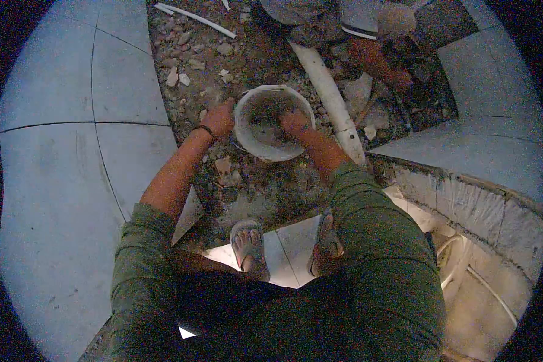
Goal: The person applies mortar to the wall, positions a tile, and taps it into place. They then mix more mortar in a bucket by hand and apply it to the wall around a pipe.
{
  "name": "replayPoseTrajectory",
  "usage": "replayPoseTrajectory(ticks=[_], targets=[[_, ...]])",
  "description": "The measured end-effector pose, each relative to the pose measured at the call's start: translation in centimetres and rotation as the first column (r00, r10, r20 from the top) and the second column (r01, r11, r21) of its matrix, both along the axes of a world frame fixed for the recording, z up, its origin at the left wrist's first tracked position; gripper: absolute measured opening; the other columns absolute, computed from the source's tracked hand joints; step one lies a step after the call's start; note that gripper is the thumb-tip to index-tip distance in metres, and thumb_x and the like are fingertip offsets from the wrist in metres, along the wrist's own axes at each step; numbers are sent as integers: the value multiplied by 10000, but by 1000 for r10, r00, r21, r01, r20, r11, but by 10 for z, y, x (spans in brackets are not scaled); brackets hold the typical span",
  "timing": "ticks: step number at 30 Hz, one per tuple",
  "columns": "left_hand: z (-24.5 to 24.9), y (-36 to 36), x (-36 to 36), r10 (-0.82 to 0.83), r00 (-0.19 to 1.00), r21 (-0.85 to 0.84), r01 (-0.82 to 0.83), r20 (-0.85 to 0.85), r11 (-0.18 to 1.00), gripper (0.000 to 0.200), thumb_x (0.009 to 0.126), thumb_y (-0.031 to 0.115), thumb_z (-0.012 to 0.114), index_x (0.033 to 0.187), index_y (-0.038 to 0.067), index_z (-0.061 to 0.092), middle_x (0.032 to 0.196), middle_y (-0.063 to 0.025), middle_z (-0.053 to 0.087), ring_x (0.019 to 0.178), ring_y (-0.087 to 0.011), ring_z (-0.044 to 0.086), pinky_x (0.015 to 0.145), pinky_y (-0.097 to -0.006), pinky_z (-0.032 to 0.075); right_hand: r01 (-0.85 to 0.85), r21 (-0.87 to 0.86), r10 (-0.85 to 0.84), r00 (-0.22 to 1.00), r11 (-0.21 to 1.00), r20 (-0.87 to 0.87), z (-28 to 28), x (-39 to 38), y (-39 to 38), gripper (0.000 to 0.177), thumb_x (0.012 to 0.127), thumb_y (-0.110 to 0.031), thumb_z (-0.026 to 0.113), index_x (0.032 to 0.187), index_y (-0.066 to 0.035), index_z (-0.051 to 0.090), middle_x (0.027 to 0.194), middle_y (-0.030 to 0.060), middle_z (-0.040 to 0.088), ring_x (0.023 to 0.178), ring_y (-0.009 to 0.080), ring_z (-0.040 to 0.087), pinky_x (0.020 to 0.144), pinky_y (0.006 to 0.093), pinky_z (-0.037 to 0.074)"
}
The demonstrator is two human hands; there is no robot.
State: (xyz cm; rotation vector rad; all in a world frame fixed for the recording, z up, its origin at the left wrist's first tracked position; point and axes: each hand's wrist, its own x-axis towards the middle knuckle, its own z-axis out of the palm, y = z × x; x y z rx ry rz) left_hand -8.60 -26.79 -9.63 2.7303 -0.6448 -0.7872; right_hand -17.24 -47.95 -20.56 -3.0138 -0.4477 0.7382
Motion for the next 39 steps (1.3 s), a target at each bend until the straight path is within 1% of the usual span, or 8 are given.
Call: replayPoseTrajectory(ticks=[5, 8, 11, 19, 23, 26, 28, 39], targets=[[17, 1, -5, 35, 998, -17, -36, -53, 999, 485, 737, 92, 472, 1196, -29, 371, 1050, -257, 523, 989, -366, 511, 844, -427, 414, -198, -106, 208, 974, 974, 93, -14, -12, 1, 201, 770, -178, 476, 831, -62, 628, 931, 111, 600, 1034, 237, 487, 889, 502, 316], [5, 2, 2, 13, 996, 16, -12, -93, 1000, 523, 734, 104, 477, 1226, -14, 344, 1068, -249, 516, 999, -364, 506, 847, -434, 409, -93, -18, 94, 983, 996, 157, -52, -10, -4, 183, 761, -149, 481, 827, -77, 635, 910, 126, 604, 949, 258, 541, 834, 466, 390], [-9, 4, 4, -21, 999, 46, 22, -26, 999, 550, 737, 116, 474, 1251, 1, 316, 1090, -242, 508, 1009, -360, 502, 851, -436, 407, -143, -17, 143, 990, 990, -4, 3, -5, 1, 191, 758, -126, 469, 840, -80, 635, 864, 147, 611, 832, 292, 588, 733, 435, 460], [-2, 12, 2, -69, 997, 55, 70, -18, 996, 576, 764, 161, 472, 1290, 36, 274, 1115, -234, 496, 1021, -353, 496, 867, -430, 404, 320, 314, -288, 947, 894, -145, -3, 12, -6, 218, 775, -148, 468, 936, -64, 589, 844, 172, 607, 777, 322, 596, 708, 436, 472], [-1, 15, -1, -82, 996, 120, 79, 20, 990, 588, 737, 164, 515, 1279, 94, 300, 1087, -210, 523, 994, -362, 512, 847, -441, 411, 174, 54, -168, 980, 983, -110, 10, 3, 5, 265, 787, -173, 455, 994, -42, 555, 956, 164, 585, 949, 312, 541, 768, 443, 447], [-13, 21, 1, -109, 994, 107, 108, 7, 988, 620, 703, 120, 532, 1279, 98, 303, 1072, -213, 530, 982, -365, 515, 845, -442, 414, -88, -65, 101, 965, 994, 243, -33, -18, 2, 307, 792, -196, 444, 1023, -12, 530, 981, 149, 568, 1064, 317, 447, 860, 457, 382], [8, 18, 1, -70, 991, 162, 87, -111, 983, 636, 687, 108, 541, 1278, 104, 306, 1082, -210, 526, 986, -365, 511, 854, -441, 410, 26, 18, -29, 984, 999, 176, -1, -19, 12, 297, 793, -204, 444, 990, -9, 550, 958, 140, 567, 1071, 310, 428, 871, 460, 354], [10, 24, -3, -115, 993, 100, 111, 35, 989, 386, 761, 185, 494, 1102, 7, 467, 1031, -211, 540, 987, -344, 513, 821, -442, 435, -99, -168, 112, 991, 981, 68, -6, -15, 14, 240, 803, -184, 430, 888, -40, 602, 933, 115, 565, 979, 250, 486, 815, 445, 340]])
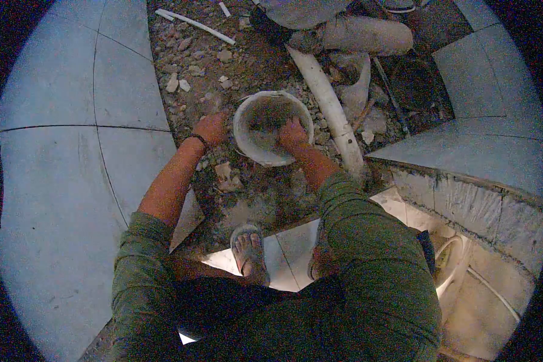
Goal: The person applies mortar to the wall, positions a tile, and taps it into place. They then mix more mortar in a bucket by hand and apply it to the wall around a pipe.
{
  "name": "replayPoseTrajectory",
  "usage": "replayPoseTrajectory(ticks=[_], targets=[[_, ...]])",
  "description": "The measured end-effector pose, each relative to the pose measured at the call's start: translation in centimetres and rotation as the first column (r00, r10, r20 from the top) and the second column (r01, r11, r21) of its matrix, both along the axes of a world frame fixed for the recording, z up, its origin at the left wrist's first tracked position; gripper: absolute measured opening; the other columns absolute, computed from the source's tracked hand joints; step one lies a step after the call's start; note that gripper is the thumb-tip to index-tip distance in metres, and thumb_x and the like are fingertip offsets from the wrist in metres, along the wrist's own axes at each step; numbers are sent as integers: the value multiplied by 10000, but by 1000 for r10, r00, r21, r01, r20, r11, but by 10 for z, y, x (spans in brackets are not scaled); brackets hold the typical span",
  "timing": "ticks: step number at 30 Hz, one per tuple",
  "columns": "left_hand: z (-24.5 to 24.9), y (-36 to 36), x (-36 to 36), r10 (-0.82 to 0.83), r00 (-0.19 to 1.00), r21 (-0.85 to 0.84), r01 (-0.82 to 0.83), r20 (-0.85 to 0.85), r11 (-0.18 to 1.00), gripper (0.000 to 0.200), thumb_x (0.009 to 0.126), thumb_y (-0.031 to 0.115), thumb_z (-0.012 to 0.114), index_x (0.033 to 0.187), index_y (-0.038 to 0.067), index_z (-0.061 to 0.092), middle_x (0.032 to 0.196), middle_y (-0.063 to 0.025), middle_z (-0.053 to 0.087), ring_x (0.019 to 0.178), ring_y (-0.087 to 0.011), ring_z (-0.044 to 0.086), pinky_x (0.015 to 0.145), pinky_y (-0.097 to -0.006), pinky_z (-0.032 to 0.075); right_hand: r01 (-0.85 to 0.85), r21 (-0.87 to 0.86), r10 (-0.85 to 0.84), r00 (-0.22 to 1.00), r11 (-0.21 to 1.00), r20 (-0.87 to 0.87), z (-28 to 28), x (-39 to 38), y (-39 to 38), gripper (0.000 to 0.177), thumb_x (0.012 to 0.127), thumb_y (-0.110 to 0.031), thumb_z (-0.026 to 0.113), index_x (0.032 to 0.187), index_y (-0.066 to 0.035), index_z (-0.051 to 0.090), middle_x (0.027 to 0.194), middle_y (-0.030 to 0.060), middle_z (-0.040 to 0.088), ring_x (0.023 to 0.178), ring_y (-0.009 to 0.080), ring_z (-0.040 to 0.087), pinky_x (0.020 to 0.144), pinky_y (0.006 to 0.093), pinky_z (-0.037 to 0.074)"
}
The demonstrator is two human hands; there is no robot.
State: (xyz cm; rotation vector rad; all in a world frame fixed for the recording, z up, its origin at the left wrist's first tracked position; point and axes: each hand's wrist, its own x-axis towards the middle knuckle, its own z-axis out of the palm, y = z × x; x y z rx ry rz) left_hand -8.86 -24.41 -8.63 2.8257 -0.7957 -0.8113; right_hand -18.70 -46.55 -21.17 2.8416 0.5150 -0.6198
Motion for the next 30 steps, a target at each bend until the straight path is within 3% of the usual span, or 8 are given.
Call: replayPoseTrajectory(ticks=[4, 8, 11, 14, 20, 23, 26, 30], targets=[[-8, 2, 7, -74, 997, 41, 75, -23, 996, 326, 760, 191, 497, 1030, 9, 508, 1020, -207, 543, 971, -340, 522, 815, -436, 439, -63, -8, 62, 998, 998, -32, 12, 3, -1, 226, 800, -153, 438, 912, -32, 592, 951, 124, 551, 955, 247, 494, 815, 440, 343], [-18, 4, 10, 17, 1000, 25, -17, -23, 1000, 332, 750, 195, 511, 1041, 34, 514, 1023, -196, 546, 961, -338, 529, 816, -431, 438, -76, 67, 79, 996, 995, -51, -2, 6, 1, 211, 797, -131, 445, 910, -34, 595, 911, 138, 556, 947, 247, 493, 812, 441, 349], [-7, -1, 10, 25, 999, 37, -23, -39, 999, 353, 751, 205, 513, 1068, 48, 510, 1049, -190, 539, 961, -342, 529, 826, -433, 432, -83, -16, 85, 984, 996, 154, -1, 1, 3, 204, 787, -134, 459, 906, -50, 602, 871, 136, 576, 945, 251, 513, 820, 443, 347], [-12, -2, 12, 53, 996, -23, -55, -69, 998, 394, 755, 242, 527, 1098, 52, 488, 1064, -196, 534, 966, -347, 525, 839, -439, 419, -100, 14, 101, 989, 995, -106, 16, 12, 4, 211, 780, -126, 452, 909, -63, 607, 838, 136, 590, 895, 271, 554, 760, 432, 393], [-14, 0, 9, 72, 997, -69, -74, -28, 995, 429, 740, 269, 556, 1101, 52, 475, 1069, -215, 526, 981, -351, 516, 841, -449, 410, 340, 331, -350, 936, 880, -32, -27, 27, 11, 227, 779, -130, 435, 913, -51, 599, 834, 162, 586, 794, 279, 590, 654, 414, 469], [-5, -4, 10, 53, 997, -35, -55, -63, 998, 387, 719, 235, 549, 1050, 38, 508, 1043, -210, 534, 965, -357, 516, 828, -439, 423, 317, 426, -414, 897, 848, 156, -30, 33, 16, 231, 771, -130, 438, 925, -58, 595, 842, 155, 587, 783, 275, 591, 670, 412, 476], [-2, -2, 9, 43, 996, -73, -49, -78, 996, 367, 716, 232, 557, 1019, 30, 510, 1007, -212, 547, 942, -367, 522, 814, -441, 427, 444, 381, -461, 886, 811, -52, -40, 49, 17, 233, 769, -134, 436, 909, -67, 610, 813, 139, 594, 749, 278, 593, 641, 403, 481], [3, -3, 6, 119, 984, -148, -139, -132, 979, 436, 715, 244, 584, 1067, 9, 474, 1020, -226, 536, 947, -371, 517, 818, -434, 423, 462, 272, -463, 884, 844, -63, -31, 62, 21, 199, 753, -132, 475, 861, -64, 629, 773, 118, 609, 731, 266, 607, 624, 382, 495]])
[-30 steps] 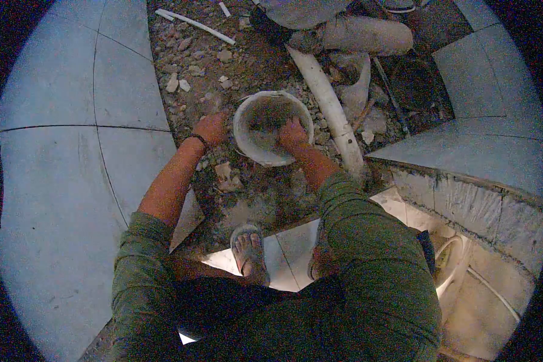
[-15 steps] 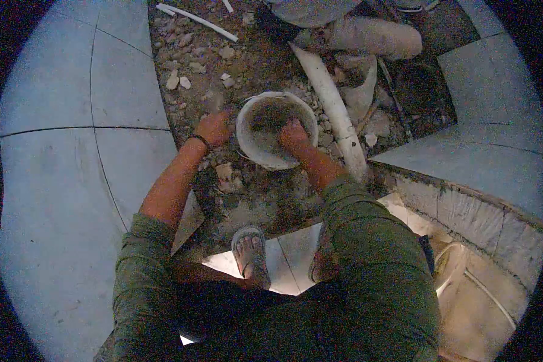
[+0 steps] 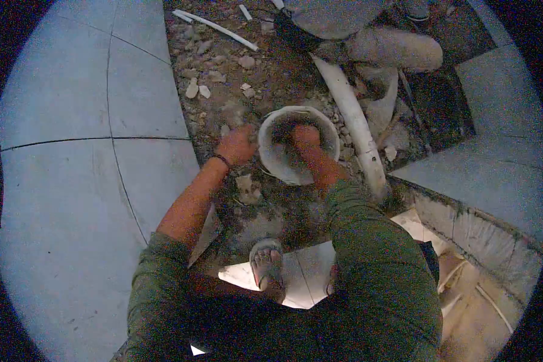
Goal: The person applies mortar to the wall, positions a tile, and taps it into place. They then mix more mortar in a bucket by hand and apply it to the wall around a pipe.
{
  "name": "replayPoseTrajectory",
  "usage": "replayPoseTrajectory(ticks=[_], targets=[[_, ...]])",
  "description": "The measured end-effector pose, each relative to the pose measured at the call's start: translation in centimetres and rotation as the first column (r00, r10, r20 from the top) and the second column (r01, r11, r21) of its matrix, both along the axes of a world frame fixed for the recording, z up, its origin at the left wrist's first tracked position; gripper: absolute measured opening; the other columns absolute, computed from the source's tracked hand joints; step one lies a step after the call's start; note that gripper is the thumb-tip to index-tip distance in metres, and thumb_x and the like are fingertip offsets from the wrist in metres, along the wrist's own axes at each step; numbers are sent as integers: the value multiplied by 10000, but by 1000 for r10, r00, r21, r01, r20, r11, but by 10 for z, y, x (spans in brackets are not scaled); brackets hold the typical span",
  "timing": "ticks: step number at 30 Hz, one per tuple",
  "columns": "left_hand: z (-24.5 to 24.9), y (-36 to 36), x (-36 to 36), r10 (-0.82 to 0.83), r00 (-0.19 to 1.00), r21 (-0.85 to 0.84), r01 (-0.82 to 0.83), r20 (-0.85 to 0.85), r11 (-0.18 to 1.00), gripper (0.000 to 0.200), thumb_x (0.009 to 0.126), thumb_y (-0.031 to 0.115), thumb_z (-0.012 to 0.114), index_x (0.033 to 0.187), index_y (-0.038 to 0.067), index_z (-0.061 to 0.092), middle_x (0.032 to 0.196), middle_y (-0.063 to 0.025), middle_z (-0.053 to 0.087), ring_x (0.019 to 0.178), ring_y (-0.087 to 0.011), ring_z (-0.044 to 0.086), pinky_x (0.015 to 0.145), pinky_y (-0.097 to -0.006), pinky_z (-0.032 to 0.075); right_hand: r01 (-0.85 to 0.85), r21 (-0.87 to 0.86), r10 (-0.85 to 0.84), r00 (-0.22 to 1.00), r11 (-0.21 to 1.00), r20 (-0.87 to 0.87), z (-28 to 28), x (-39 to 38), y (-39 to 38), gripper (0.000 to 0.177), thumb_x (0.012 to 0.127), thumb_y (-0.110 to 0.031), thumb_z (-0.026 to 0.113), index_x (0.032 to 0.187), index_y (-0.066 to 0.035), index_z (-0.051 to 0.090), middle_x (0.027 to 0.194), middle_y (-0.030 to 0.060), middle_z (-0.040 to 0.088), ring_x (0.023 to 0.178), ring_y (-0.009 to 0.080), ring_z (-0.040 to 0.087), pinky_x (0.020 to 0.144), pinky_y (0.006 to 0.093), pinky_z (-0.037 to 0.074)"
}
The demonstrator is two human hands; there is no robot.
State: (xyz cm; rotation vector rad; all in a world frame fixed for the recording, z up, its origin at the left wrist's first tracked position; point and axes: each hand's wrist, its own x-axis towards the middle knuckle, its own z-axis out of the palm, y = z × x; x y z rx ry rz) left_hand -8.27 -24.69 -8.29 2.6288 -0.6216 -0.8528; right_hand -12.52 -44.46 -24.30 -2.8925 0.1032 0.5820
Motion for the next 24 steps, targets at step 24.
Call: replayPoseTrajectory(ticks=[24], targets=[[-10, 17, 15, -22, 1000, 16, 22, 11, 1000, 647, 721, 520, 539, 1121, 16, 480, 1122, -222, 497, 1004, -355, 504, 853, -419, 404, -212, 188, 235, 966, 959, -109, 51, -29, -6, 215, 717, -145, 536, 873, -3, 582, 807, 179, 600, 763, 292, 601, 667, 389, 490]])
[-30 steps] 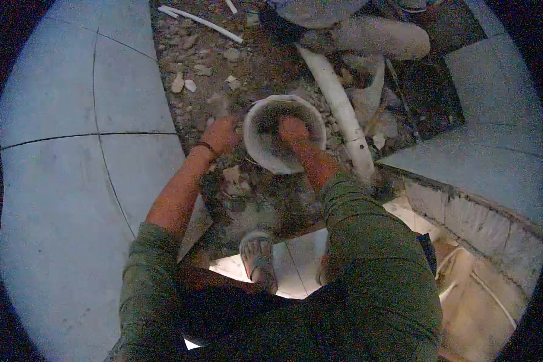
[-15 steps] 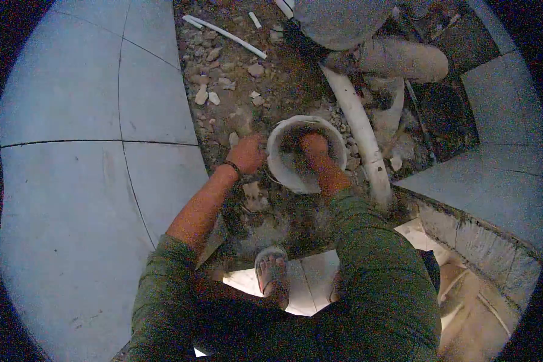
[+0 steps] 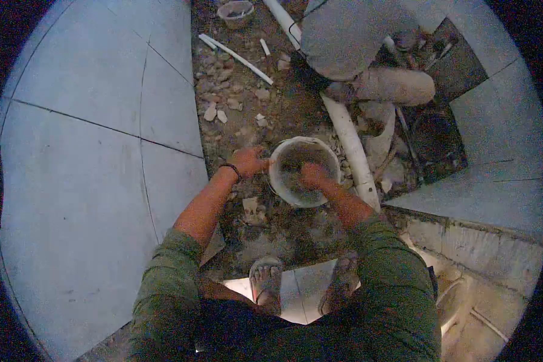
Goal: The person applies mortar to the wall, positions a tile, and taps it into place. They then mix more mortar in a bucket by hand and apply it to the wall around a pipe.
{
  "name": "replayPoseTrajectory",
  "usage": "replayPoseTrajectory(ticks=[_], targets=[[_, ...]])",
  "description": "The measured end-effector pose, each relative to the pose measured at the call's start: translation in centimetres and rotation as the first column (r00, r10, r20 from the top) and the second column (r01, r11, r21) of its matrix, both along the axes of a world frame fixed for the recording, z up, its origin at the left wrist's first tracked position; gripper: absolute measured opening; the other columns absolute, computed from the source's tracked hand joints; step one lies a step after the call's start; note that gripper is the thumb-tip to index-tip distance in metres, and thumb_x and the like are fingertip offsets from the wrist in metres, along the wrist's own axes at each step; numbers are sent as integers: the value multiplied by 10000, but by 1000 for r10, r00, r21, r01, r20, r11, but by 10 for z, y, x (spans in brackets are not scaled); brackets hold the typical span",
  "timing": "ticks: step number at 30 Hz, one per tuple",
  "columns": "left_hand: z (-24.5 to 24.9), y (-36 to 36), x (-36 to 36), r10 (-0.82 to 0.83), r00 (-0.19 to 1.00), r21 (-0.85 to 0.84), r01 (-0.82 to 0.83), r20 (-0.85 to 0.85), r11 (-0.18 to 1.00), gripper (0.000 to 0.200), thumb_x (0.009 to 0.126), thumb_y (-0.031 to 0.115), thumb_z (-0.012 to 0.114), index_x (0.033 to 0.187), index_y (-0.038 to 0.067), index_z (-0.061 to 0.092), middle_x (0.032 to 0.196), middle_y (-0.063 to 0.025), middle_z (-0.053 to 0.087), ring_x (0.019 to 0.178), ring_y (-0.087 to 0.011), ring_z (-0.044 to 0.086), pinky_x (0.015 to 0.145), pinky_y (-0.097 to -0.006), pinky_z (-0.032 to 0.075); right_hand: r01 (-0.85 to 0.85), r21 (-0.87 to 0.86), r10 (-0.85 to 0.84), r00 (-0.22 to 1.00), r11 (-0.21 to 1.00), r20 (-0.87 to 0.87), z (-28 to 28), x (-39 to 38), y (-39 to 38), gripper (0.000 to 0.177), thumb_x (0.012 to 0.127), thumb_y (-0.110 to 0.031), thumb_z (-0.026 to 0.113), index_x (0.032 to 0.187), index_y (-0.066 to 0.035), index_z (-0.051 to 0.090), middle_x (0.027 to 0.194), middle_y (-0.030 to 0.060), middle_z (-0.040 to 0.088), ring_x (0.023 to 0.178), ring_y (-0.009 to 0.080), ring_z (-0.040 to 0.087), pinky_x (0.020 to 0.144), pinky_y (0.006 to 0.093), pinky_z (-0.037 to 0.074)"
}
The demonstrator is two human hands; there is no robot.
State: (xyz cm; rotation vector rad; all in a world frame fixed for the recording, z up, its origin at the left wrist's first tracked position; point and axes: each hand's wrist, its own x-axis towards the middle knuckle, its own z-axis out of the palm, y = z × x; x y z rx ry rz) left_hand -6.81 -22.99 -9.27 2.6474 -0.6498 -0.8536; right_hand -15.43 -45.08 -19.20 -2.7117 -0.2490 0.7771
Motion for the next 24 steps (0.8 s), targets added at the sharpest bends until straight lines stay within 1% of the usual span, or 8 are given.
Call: replayPoseTrajectory(ticks=[5, 6, 8, 13, 14, 16, 22, 24], targets=[[43, 7, 2, 14, 998, 72, -18, 63, 997, 544, 788, 455, 482, 1032, -27, 535, 1031, -223, 549, 975, -346, 523, 833, -422, 414, -387, 420, 331, 922, 821, 202, 38, -11, -37, 248, 754, -150, 525, 958, -10, 548, 707, 105, 570, 675, 204, 577, 578, 330, 468], [49, 8, 3, -13, 995, 79, 5, 101, 997, 533, 794, 454, 475, 1011, -28, 548, 1016, -221, 556, 962, -347, 529, 828, -422, 417, 6, 671, 108, 986, 741, -129, 44, -14, -36, 243, 773, -174, 520, 956, -16, 549, 701, 89, 562, 644, 187, 558, 554, 316, 453], [28, 16, 18, -63, 987, 137, 42, 150, 990, 517, 797, 450, 471, 983, -24, 565, 988, -218, 569, 938, -346, 540, 821, -419, 423, 774, 587, -47, 613, 236, -789, 54, -19, -28, 242, 811, -222, 511, 952, -29, 551, 691, 58, 546, 583, 153, 519, 505, 289, 422], [33, 20, 26, -235, 951, 266, 179, 199, 947, 414, 771, 370, 520, 1004, 31, 571, 962, -195, 584, 901, -326, 559, 788, -418, 443, 797, 571, -126, 556, -200, -821, 119, -31, 11, 227, 846, -250, 481, 911, -47, 558, 634, -11, 489, 484, 95, 407, 454, 236, 363], [26, 26, 39, -258, 935, 239, 200, 243, 950, 376, 768, 330, 526, 1017, 53, 570, 961, -188, 585, 888, -322, 563, 773, -421, 448, 439, 898, -326, 852, 20, -409, 81, -27, 16, 212, 844, -242, 488, 907, -53, 559, 649, -11, 493, 491, 91, 408, 454, 228, 360], [-6, 40, 65, -150, 944, 96, 127, 294, 987, 316, 766, 251, 530, 1039, 97, 569, 965, -170, 586, 859, -312, 571, 745, -428, 455, 408, 912, -379, 851, 45, -363, 72, -26, 22, 185, 839, -228, 505, 903, -65, 563, 697, -7, 509, 511, 85, 410, 460, 218, 360], [57, 66, 94, 154, 966, -259, -97, 208, 961, 293, 747, 191, 554, 1019, 85, 571, 909, -156, 583, 864, -315, 549, 747, -417, 443, 745, 415, -29, 471, -522, -882, 128, -68, 70, 123, 808, -171, 536, 885, -75, 544, 645, 7, 487, 504, 109, 432, 446, 231, 390], [91, 77, 84, -271, 824, 190, 201, 498, 961, 245, 735, 158, 549, 947, 43, 589, 896, -144, 592, 849, -293, 557, 749, -407, 440, 777, 274, 41, 359, -567, -933, 131, -86, 79, 111, 810, -178, 536, 859, -79, 531, 654, 11, 486, 504, 121, 434, 455, 233, 393]])
